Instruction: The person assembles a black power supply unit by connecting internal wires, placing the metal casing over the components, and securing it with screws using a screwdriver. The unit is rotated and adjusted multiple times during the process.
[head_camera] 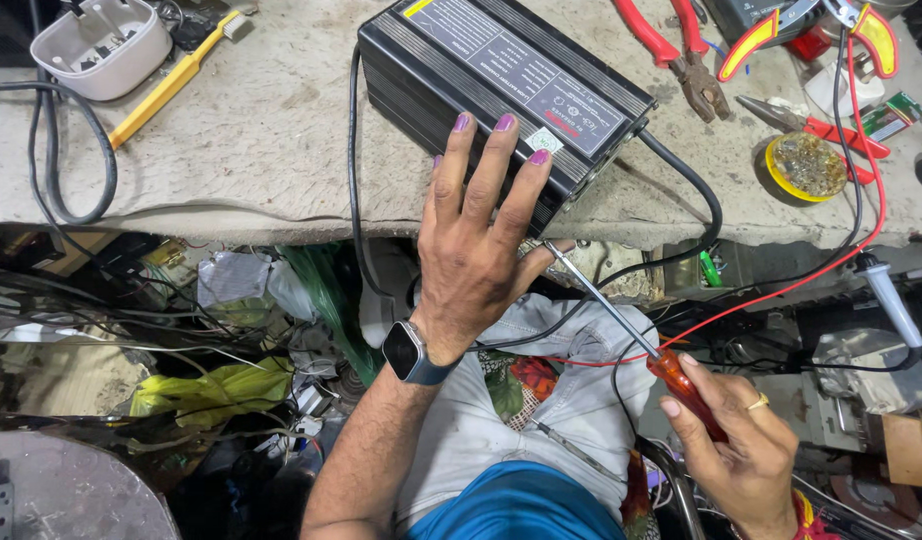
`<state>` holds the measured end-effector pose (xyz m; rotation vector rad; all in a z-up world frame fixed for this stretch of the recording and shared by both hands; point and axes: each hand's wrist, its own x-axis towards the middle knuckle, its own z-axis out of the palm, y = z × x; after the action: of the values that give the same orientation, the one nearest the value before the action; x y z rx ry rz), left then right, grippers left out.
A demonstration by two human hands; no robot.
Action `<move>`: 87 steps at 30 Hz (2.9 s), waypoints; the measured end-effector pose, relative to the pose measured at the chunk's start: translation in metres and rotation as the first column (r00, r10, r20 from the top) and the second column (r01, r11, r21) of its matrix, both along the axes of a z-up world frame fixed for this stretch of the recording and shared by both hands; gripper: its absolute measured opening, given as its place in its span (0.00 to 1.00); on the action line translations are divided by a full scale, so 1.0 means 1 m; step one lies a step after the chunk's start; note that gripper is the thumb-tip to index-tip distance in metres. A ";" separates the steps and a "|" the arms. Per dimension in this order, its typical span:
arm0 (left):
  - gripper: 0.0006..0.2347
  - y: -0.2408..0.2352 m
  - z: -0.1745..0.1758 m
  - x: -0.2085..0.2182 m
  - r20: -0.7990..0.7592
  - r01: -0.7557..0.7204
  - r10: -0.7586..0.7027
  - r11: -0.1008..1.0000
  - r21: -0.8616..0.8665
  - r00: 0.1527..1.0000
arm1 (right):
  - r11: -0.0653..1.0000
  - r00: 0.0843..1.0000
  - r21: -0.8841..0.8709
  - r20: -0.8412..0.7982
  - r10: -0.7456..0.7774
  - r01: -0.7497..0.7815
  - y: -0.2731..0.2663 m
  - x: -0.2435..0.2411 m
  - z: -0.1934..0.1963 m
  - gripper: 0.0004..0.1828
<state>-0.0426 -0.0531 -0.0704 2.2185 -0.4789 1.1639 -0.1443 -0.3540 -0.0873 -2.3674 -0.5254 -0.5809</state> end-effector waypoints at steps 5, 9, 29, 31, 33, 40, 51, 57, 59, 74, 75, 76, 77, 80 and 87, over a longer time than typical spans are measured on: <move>0.38 -0.003 0.001 -0.001 -0.004 -0.006 0.006 1.000 -0.005 1.000 | 0.989 0.994 -0.137 0.098 -0.045 0.058 -0.001 -0.006 0.004 0.26; 0.37 -0.001 -0.002 -0.002 -0.025 -0.022 0.022 1.000 -0.002 0.999 | 0.931 0.948 -0.326 0.315 -0.057 0.164 -0.005 -0.003 0.008 0.26; 0.12 -0.099 -0.062 -0.028 0.357 -0.013 -0.832 -0.400 -0.916 0.425 | 0.986 0.956 0.124 -0.283 -0.077 0.116 -0.021 -0.003 0.034 0.35; 0.11 -0.104 -0.062 -0.025 0.289 0.004 -0.817 -0.331 -0.944 0.499 | 0.995 0.992 -0.017 -0.077 -0.101 0.100 -0.016 -0.008 0.039 0.27; 0.12 -0.101 -0.061 -0.026 0.250 0.004 -0.809 -0.293 -0.956 0.532 | 0.990 0.989 -0.074 -0.076 -0.130 0.124 -0.011 -0.007 0.043 0.24; 0.15 -0.079 -0.041 -0.027 0.382 -0.070 -0.869 -0.423 -0.904 0.315 | 0.994 0.921 0.097 -0.390 -0.006 0.047 -0.002 0.007 0.054 0.25; 0.16 -0.064 -0.046 -0.022 0.170 -0.022 -0.931 -0.187 -0.982 0.324 | 0.947 0.777 0.247 -0.630 -0.004 0.205 -0.028 0.011 0.020 0.17; 0.10 -0.028 -0.002 -0.030 -0.241 0.147 -0.904 0.308 -0.940 0.352 | 0.930 0.987 -0.338 -0.013 -0.161 0.147 -0.028 0.005 0.010 0.23; 0.06 -0.004 0.016 -0.041 -0.454 0.221 -0.594 0.736 -0.639 0.664 | 0.977 0.915 -0.144 -0.351 -0.201 0.159 -0.032 0.011 0.008 0.22; 0.32 0.076 0.041 0.099 -0.283 -0.246 0.157 0.916 -0.316 0.946 | 0.817 0.994 -0.566 0.044 -0.102 0.109 0.011 0.007 0.043 0.21; 0.29 0.074 0.037 0.097 -0.311 -0.258 0.155 0.911 -0.322 0.937 | 0.899 0.997 -0.435 -0.038 -0.069 0.045 0.006 0.008 0.039 0.19; 0.29 0.074 0.034 0.095 -0.355 -0.268 0.144 0.906 -0.327 0.924 | 0.958 0.994 -0.287 -0.111 -0.013 -0.019 0.000 0.009 0.034 0.18; 0.28 0.074 0.032 0.093 -0.398 -0.277 0.132 0.901 -0.332 0.908 | 0.997 0.875 -0.071 -0.480 -0.066 0.037 -0.010 0.009 0.032 0.18; 0.27 0.076 0.041 0.098 -0.414 -0.276 0.127 0.906 -0.322 0.901 | 0.896 0.316 0.272 -0.935 0.160 0.351 -0.037 0.022 0.018 0.19; 0.33 0.058 0.060 0.054 -0.057 -0.326 0.321 0.935 -0.137 0.945 | 0.934 0.703 0.353 -0.678 0.215 0.055 -0.038 0.021 0.035 0.22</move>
<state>0.0117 0.0051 -0.0107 2.2386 -0.0090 1.2784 -0.1233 -0.3921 -0.0520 -1.9904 -0.1429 0.2942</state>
